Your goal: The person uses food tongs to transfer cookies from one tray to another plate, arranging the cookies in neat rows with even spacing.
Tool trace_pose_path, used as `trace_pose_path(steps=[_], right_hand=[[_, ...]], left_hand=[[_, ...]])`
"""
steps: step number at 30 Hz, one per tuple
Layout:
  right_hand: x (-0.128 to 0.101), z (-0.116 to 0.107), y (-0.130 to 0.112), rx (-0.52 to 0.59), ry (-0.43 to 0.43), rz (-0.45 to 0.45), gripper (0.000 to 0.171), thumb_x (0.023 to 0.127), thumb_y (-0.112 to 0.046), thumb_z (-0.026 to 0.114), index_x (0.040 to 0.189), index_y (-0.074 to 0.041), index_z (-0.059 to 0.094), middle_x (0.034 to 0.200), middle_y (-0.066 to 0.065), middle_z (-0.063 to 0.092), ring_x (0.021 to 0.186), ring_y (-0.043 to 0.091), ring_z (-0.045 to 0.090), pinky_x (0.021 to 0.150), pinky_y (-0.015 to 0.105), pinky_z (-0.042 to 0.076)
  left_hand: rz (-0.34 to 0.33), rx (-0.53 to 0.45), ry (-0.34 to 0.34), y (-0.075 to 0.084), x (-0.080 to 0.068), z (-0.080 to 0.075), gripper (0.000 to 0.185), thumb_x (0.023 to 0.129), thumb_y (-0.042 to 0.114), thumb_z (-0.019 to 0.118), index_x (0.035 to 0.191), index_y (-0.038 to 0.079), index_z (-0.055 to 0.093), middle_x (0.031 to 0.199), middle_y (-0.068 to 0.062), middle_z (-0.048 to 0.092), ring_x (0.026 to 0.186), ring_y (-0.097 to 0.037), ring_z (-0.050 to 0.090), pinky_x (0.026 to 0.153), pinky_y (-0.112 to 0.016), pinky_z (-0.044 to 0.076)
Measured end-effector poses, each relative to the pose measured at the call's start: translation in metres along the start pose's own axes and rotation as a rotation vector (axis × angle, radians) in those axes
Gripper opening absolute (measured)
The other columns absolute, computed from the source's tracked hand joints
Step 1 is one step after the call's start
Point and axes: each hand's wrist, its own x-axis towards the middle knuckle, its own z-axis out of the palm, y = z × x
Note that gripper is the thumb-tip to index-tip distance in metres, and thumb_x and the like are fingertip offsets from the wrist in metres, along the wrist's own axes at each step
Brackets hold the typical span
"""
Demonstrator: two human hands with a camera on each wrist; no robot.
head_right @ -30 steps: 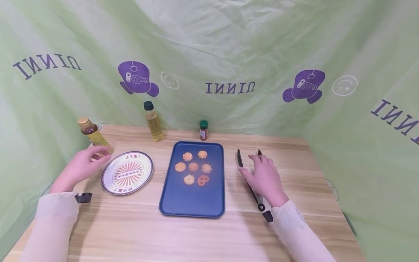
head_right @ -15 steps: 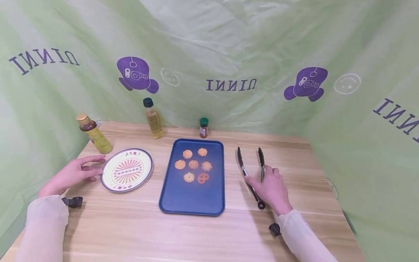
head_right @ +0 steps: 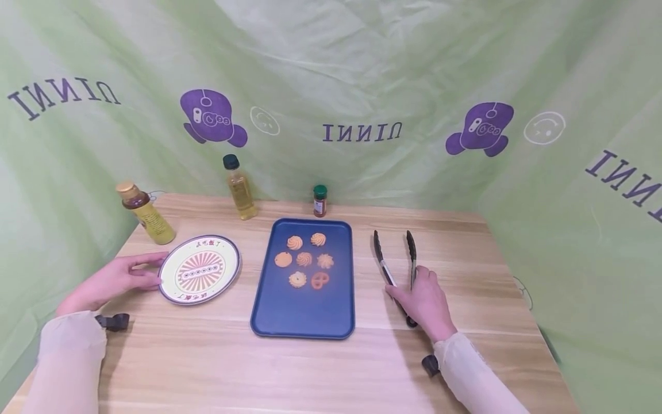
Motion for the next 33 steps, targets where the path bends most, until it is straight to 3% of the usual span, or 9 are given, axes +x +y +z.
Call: trace_pose_path(steps=[4,9,12,16,20,24,33], right_hand=[[0.002,-0.002,-0.001,0.008,0.011,-0.005,0.108,0.095,-0.055,0.085,0.156,0.022,0.040,0.141,0.044,0.060,0.122,0.054,0.065,0.106,0.069,0.055],[0.002,-0.004,-0.003,0.008,0.022,-0.018,0.101,0.092,-0.052,0.089,0.149,0.020,0.048,0.133,0.040,0.066,0.115,0.049,0.068,0.103,0.067,0.056],[0.002,-0.005,-0.003,0.006,0.027,-0.018,0.097,0.091,-0.051,0.090,0.146,0.019,0.051,0.132,0.039,0.067,0.116,0.049,0.068,0.104,0.066,0.057],[0.002,-0.005,-0.001,0.003,0.040,-0.011,0.088,0.091,-0.048,0.089,0.139,0.018,0.055,0.124,0.036,0.069,0.106,0.044,0.068,0.096,0.060,0.058],[-0.001,-0.003,0.005,-0.005,0.067,-0.016,0.082,0.092,-0.045,0.089,0.135,0.018,0.059,0.119,0.033,0.069,0.100,0.041,0.066,0.091,0.058,0.057],[-0.002,-0.004,0.010,-0.011,0.084,-0.019,0.084,0.094,-0.046,0.088,0.138,0.018,0.058,0.122,0.034,0.065,0.102,0.044,0.066,0.094,0.062,0.057],[-0.002,-0.014,0.016,0.038,0.082,-0.025,0.090,0.100,-0.048,0.081,0.155,0.016,0.051,0.132,0.035,0.060,0.110,0.046,0.064,0.100,0.066,0.057]], left_hand=[[0.010,-0.030,-0.006,-0.001,0.001,0.000,0.076,0.105,0.021,0.081,0.167,-0.005,0.045,0.157,-0.032,0.063,0.108,0.008,0.074,0.090,-0.010,0.055],[0.009,-0.154,-0.048,-0.003,0.001,-0.001,0.078,0.105,0.010,0.077,0.169,-0.011,0.037,0.142,-0.035,0.071,0.105,0.001,0.079,0.090,-0.020,0.065],[0.007,-0.205,-0.068,-0.005,0.001,-0.003,0.079,0.105,0.007,0.076,0.170,-0.011,0.033,0.134,-0.031,0.077,0.103,-0.003,0.081,0.090,-0.023,0.067],[0.027,-0.195,-0.067,-0.008,0.001,-0.002,0.080,0.104,0.008,0.078,0.169,-0.011,0.035,0.127,-0.023,0.082,0.104,-0.002,0.080,0.090,-0.020,0.065],[0.035,-0.198,-0.062,-0.007,0.002,-0.002,0.080,0.103,0.008,0.079,0.168,-0.012,0.037,0.136,-0.031,0.076,0.105,-0.001,0.080,0.091,-0.021,0.065],[0.023,-0.238,-0.058,-0.005,0.004,0.000,0.080,0.103,0.006,0.079,0.168,-0.011,0.036,0.154,-0.043,0.058,0.106,-0.002,0.080,0.091,-0.027,0.068],[0.021,-0.179,-0.023,-0.002,0.009,0.006,0.078,0.103,0.009,0.081,0.167,-0.009,0.041,0.157,-0.039,0.056,0.107,0.002,0.077,0.090,-0.021,0.066]])
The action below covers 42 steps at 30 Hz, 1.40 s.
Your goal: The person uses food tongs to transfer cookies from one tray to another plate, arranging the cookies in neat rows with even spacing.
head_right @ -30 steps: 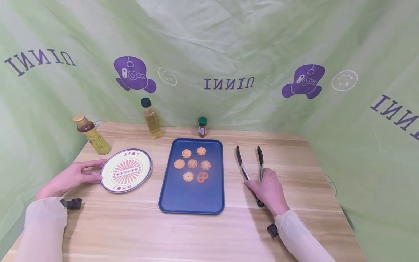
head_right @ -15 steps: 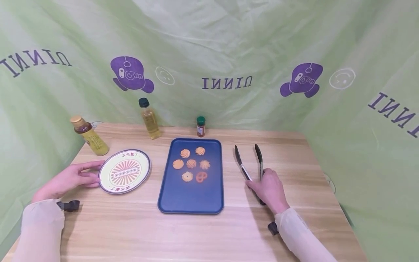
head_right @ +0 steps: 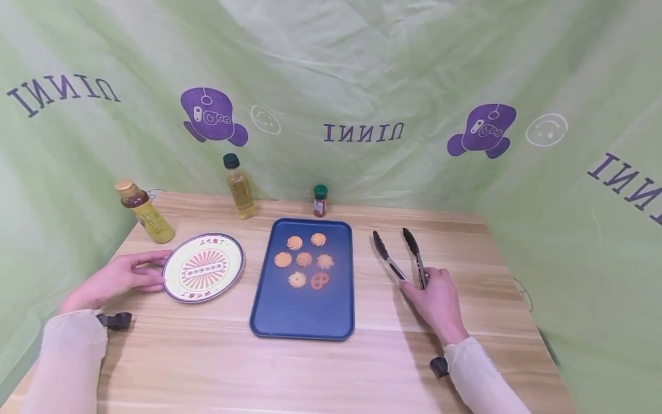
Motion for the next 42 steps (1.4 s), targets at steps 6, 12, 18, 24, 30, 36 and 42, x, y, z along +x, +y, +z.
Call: trace_pose_path(steps=[6,12,18,24,30,36,42], right_hand=[[0.005,-0.003,0.003,0.029,0.021,-0.007,0.087,0.098,-0.047,0.082,0.154,0.014,0.054,0.133,0.033,0.060,0.112,0.046,0.065,0.098,0.064,0.058],[0.012,-0.015,0.000,0.021,0.033,-0.123,0.076,0.098,-0.044,0.084,0.147,0.009,0.063,0.126,0.028,0.066,0.105,0.037,0.063,0.086,0.043,0.054],[0.017,-0.025,-0.017,-0.002,0.035,-0.197,0.070,0.095,-0.043,0.086,0.144,0.004,0.067,0.119,0.020,0.070,0.097,0.029,0.063,0.082,0.035,0.049],[0.017,-0.023,-0.036,-0.025,0.006,-0.239,0.067,0.092,-0.045,0.087,0.139,0.001,0.071,0.110,0.012,0.070,0.092,0.025,0.060,0.079,0.034,0.047],[0.015,-0.021,-0.048,-0.012,0.014,-0.273,0.066,0.090,-0.042,0.090,0.135,0.002,0.072,0.106,0.012,0.069,0.089,0.024,0.059,0.077,0.034,0.046],[0.018,-0.017,-0.062,-0.018,-0.017,-0.310,0.062,0.090,-0.040,0.090,0.133,0.001,0.073,0.104,0.010,0.067,0.088,0.024,0.058,0.077,0.035,0.047],[0.023,-0.010,-0.078,-0.032,-0.049,-0.356,0.060,0.089,-0.041,0.089,0.131,-0.001,0.074,0.102,0.009,0.066,0.087,0.023,0.059,0.077,0.034,0.048]], left_hand=[[-0.002,-0.010,-0.006,0.000,0.001,0.000,0.078,0.103,0.011,0.080,0.167,-0.010,0.041,0.157,-0.040,0.056,0.107,0.003,0.077,0.090,-0.022,0.066],[-0.016,0.049,0.006,0.000,0.001,-0.001,0.078,0.103,0.017,0.082,0.168,-0.003,0.044,0.158,-0.034,0.059,0.109,0.005,0.076,0.091,-0.017,0.063],[-0.015,0.097,0.025,-0.002,-0.001,-0.001,0.076,0.102,0.019,0.084,0.167,-0.001,0.048,0.156,-0.030,0.063,0.111,0.008,0.072,0.092,-0.012,0.058],[-0.017,0.125,0.031,0.002,-0.002,-0.001,0.076,0.102,0.017,0.084,0.166,-0.003,0.049,0.155,-0.030,0.064,0.109,0.009,0.071,0.092,-0.012,0.058],[0.009,0.087,0.019,0.009,0.010,0.001,0.076,0.101,0.015,0.084,0.166,-0.003,0.049,0.154,-0.030,0.064,0.111,0.005,0.071,0.093,-0.014,0.060],[0.021,0.073,0.025,0.010,0.009,0.000,0.075,0.100,0.012,0.085,0.165,-0.005,0.049,0.151,-0.030,0.065,0.111,-0.002,0.075,0.092,-0.012,0.059],[0.008,0.083,0.035,0.006,0.000,0.001,0.074,0.101,0.012,0.083,0.164,-0.006,0.049,0.151,-0.030,0.065,0.111,0.004,0.072,0.093,-0.011,0.058]])
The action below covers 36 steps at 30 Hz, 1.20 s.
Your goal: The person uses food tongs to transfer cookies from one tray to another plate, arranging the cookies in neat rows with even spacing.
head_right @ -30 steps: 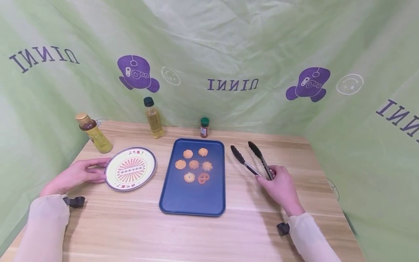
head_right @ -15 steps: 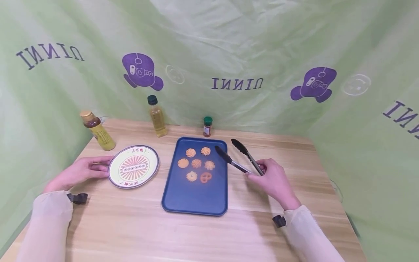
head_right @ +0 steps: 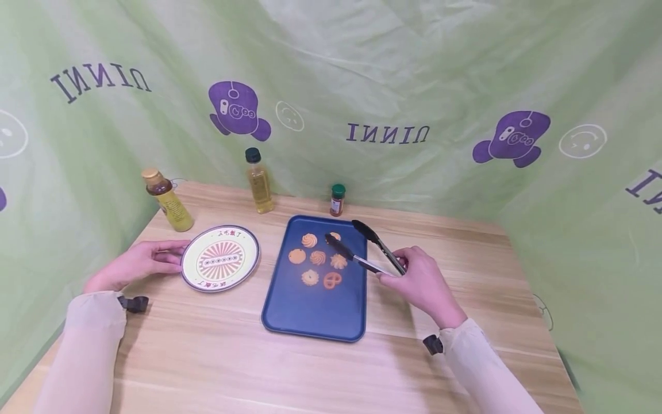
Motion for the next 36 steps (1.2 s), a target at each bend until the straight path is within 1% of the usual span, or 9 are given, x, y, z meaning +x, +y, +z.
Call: trace_pose_path(steps=[2,9,13,18,25,29,32,36], right_hand=[[0.003,0.000,-0.004,-0.002,-0.004,-0.009,0.060,0.089,-0.041,0.090,0.130,-0.001,0.074,0.103,0.009,0.067,0.088,0.023,0.060,0.077,0.034,0.049],[0.010,0.002,-0.013,0.012,-0.009,-0.051,0.063,0.089,-0.041,0.091,0.132,0.000,0.073,0.111,0.013,0.069,0.091,0.025,0.063,0.078,0.035,0.050],[0.013,0.004,-0.018,0.012,-0.013,-0.062,0.062,0.088,-0.040,0.092,0.132,0.000,0.074,0.111,0.013,0.071,0.091,0.024,0.064,0.078,0.035,0.051],[0.017,0.006,-0.025,-0.002,-0.049,-0.079,0.061,0.087,-0.040,0.092,0.129,0.001,0.076,0.109,0.012,0.073,0.089,0.024,0.063,0.078,0.035,0.051],[0.022,0.013,-0.035,0.003,-0.106,-0.074,0.057,0.087,-0.039,0.091,0.126,0.001,0.077,0.112,0.014,0.073,0.092,0.025,0.064,0.079,0.036,0.054],[0.025,0.019,-0.041,-0.011,-0.112,-0.097,0.053,0.088,-0.036,0.089,0.124,0.002,0.078,0.108,0.013,0.072,0.088,0.024,0.064,0.075,0.034,0.054],[0.029,0.021,-0.046,-0.027,-0.108,-0.116,0.049,0.088,-0.033,0.087,0.121,0.002,0.079,0.103,0.011,0.071,0.083,0.022,0.062,0.072,0.033,0.052],[0.036,0.022,-0.054,-0.043,-0.129,-0.122,0.046,0.089,-0.032,0.086,0.119,0.002,0.079,0.101,0.011,0.071,0.080,0.022,0.061,0.069,0.032,0.051]], left_hand=[[0.005,0.007,0.002,0.000,0.001,-0.001,0.074,0.102,0.012,0.083,0.165,-0.006,0.049,0.152,-0.030,0.065,0.111,0.004,0.072,0.093,-0.011,0.058],[0.016,-0.014,-0.005,0.002,0.003,-0.002,0.075,0.100,0.011,0.084,0.163,-0.008,0.049,0.150,-0.032,0.066,0.115,-0.009,0.077,0.095,-0.013,0.060],[0.015,-0.017,-0.008,0.004,0.004,-0.001,0.074,0.100,0.011,0.084,0.163,-0.008,0.049,0.150,-0.032,0.066,0.114,-0.006,0.076,0.095,-0.013,0.060],[0.006,-0.006,-0.006,0.003,0.003,-0.001,0.074,0.101,0.012,0.084,0.164,-0.007,0.049,0.150,-0.031,0.066,0.111,0.002,0.073,0.093,-0.012,0.059],[0.005,-0.004,0.004,-0.001,0.003,-0.001,0.073,0.101,0.012,0.084,0.164,-0.005,0.050,0.150,-0.029,0.066,0.111,0.000,0.073,0.093,-0.012,0.058],[-0.007,-0.002,0.002,-0.003,0.002,0.000,0.074,0.101,0.013,0.083,0.164,-0.006,0.049,0.151,-0.030,0.066,0.110,0.004,0.072,0.094,-0.012,0.058],[-0.014,-0.015,-0.002,-0.003,0.001,0.000,0.074,0.101,0.013,0.083,0.164,-0.006,0.048,0.151,-0.030,0.065,0.110,0.005,0.072,0.094,-0.014,0.060],[-0.024,-0.028,-0.003,-0.003,0.000,0.001,0.075,0.102,0.012,0.083,0.165,-0.006,0.048,0.151,-0.031,0.065,0.110,0.004,0.071,0.093,-0.016,0.062]])
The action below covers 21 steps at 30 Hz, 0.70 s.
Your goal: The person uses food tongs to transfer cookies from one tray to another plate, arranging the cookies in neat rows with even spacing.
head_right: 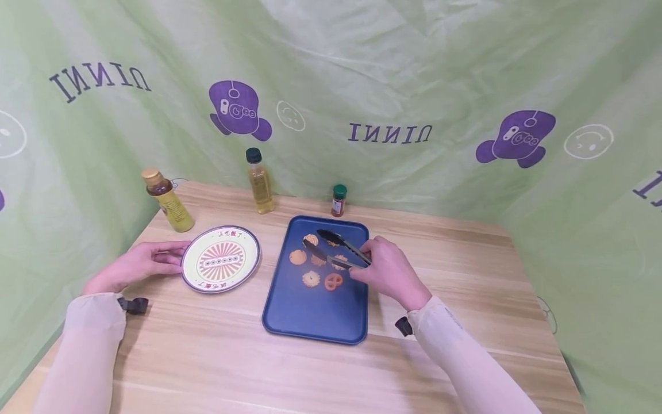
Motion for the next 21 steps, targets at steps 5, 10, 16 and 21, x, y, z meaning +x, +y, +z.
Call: trace_pose_path(steps=[5,10,16,21], right_hand=[[0.006,-0.003,-0.008,-0.019,-0.034,0.015,0.045,0.089,-0.032,0.087,0.117,0.002,0.080,0.103,0.012,0.072,0.079,0.022,0.062,0.068,0.031,0.053],[0.010,-0.003,-0.012,-0.046,-0.032,0.012,0.045,0.088,-0.033,0.089,0.115,0.002,0.081,0.101,0.012,0.073,0.079,0.021,0.063,0.071,0.033,0.054],[0.014,-0.004,-0.016,-0.069,-0.047,0.004,0.044,0.087,-0.032,0.090,0.114,0.002,0.081,0.099,0.012,0.073,0.080,0.021,0.063,0.072,0.035,0.055],[0.018,-0.004,-0.020,-0.083,-0.058,-0.006,0.043,0.088,-0.032,0.090,0.113,0.002,0.081,0.100,0.012,0.072,0.080,0.021,0.063,0.072,0.035,0.057]], left_hand=[[0.001,-0.009,-0.006,0.004,-0.001,0.001,0.074,0.102,0.012,0.082,0.165,-0.006,0.047,0.153,-0.031,0.064,0.111,0.004,0.071,0.093,-0.017,0.062],[0.011,-0.010,-0.007,0.005,0.000,0.001,0.074,0.102,0.011,0.082,0.165,-0.006,0.048,0.152,-0.031,0.064,0.111,0.003,0.072,0.094,-0.016,0.062],[0.002,-0.009,-0.008,0.004,0.000,0.000,0.074,0.102,0.011,0.082,0.165,-0.006,0.048,0.152,-0.031,0.064,0.112,0.001,0.072,0.093,-0.018,0.063],[-0.012,-0.007,-0.001,0.004,-0.002,0.000,0.074,0.102,0.012,0.082,0.165,-0.006,0.047,0.153,-0.031,0.064,0.112,0.002,0.071,0.093,-0.017,0.062]])
